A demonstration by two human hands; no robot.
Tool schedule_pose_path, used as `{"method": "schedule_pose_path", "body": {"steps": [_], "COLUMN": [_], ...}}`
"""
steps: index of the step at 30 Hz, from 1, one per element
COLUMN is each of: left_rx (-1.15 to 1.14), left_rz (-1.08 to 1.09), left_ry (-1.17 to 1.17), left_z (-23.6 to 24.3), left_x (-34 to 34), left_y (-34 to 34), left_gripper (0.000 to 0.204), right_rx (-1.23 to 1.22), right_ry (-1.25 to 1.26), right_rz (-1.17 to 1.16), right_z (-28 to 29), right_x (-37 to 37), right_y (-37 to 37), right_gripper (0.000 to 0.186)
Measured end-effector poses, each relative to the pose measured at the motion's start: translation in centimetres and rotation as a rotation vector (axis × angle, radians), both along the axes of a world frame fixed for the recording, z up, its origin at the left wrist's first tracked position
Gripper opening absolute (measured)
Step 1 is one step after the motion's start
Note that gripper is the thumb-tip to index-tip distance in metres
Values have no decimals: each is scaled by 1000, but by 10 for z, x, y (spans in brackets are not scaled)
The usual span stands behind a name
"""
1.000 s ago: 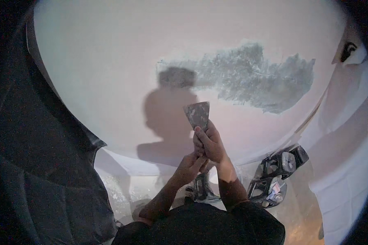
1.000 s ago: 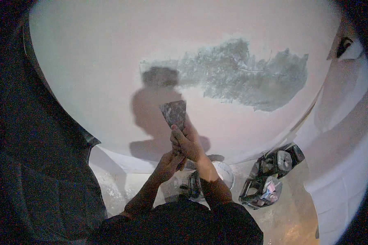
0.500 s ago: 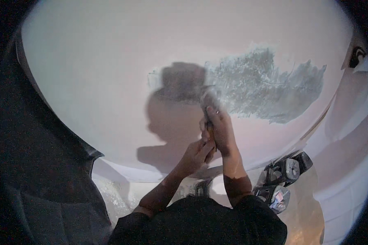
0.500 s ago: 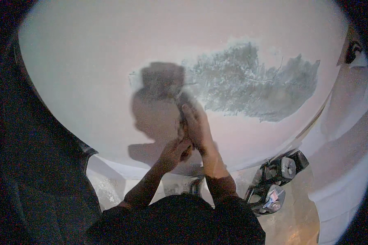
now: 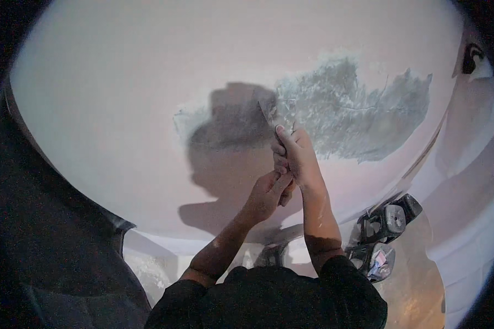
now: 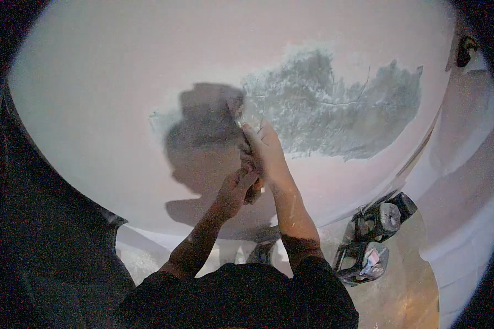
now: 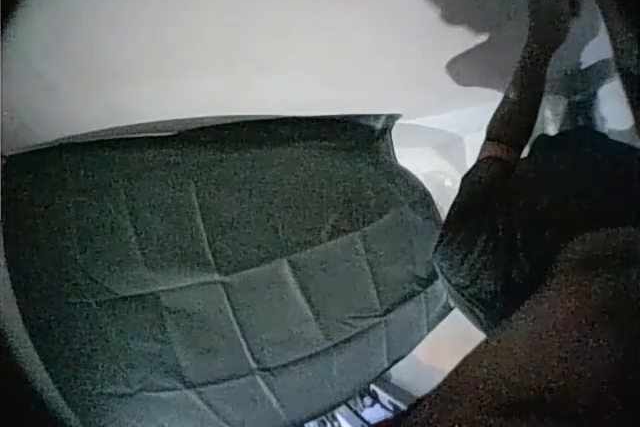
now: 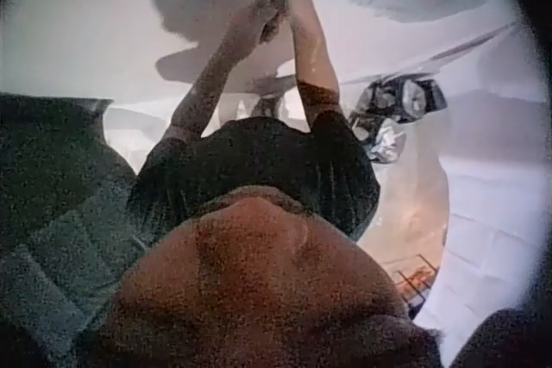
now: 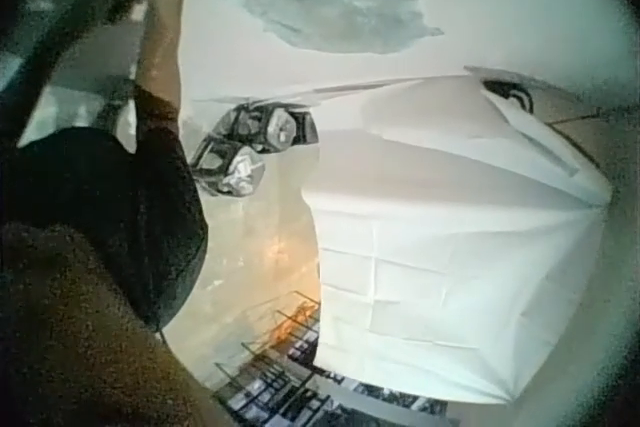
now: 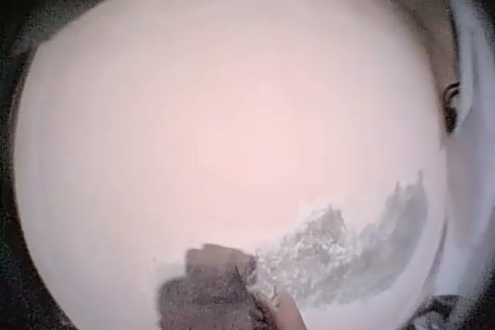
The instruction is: Applying and smoothing joint compound over a repaired section of a wall using a putty knife.
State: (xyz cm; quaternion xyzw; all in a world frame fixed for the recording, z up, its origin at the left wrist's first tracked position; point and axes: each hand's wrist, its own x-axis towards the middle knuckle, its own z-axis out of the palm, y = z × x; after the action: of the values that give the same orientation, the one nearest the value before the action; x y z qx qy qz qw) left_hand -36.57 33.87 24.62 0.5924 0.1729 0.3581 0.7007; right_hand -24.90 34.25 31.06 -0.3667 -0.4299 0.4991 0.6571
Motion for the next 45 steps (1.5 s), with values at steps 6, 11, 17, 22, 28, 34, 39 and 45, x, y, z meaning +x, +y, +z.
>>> {"method": "schedule_pose_path", "body": {"steps": [6, 11, 17, 22, 28, 34, 39, 45], "left_rx": [5, 35, 42, 47, 9, 21, -30, -38], "left_rz": [-2, -1, 28, -10, -19, -52, -3, -15], "left_ry": [29, 63, 116, 80, 56, 8, 9, 4], "left_z": [4, 8, 15, 12, 3, 0, 1, 1], "left_x": [3, 5, 6, 14, 20, 21, 25, 24], "left_y": [0, -1, -4, -3, 2, 5, 1, 1], "left_gripper": [35, 36, 37, 35, 35, 33, 32, 31], "right_rx": [-29, -16, -21, 70, 102, 7, 13, 33], "right_ry": [-41, -55, -50, -241, -162, -78, -152, -169], "right_rz": [-55, -96, -90, -132, -31, -35, -61, -32], "right_z": [6, 6, 16, 5, 14, 17, 12, 21], "right_x": [0, 3, 0, 18, 16, 15, 20, 16], "right_y": [-2, -4, -8, 4, -4, -7, -1, -6], "right_gripper": [23, 20, 19, 22, 24, 26, 25, 24]}}
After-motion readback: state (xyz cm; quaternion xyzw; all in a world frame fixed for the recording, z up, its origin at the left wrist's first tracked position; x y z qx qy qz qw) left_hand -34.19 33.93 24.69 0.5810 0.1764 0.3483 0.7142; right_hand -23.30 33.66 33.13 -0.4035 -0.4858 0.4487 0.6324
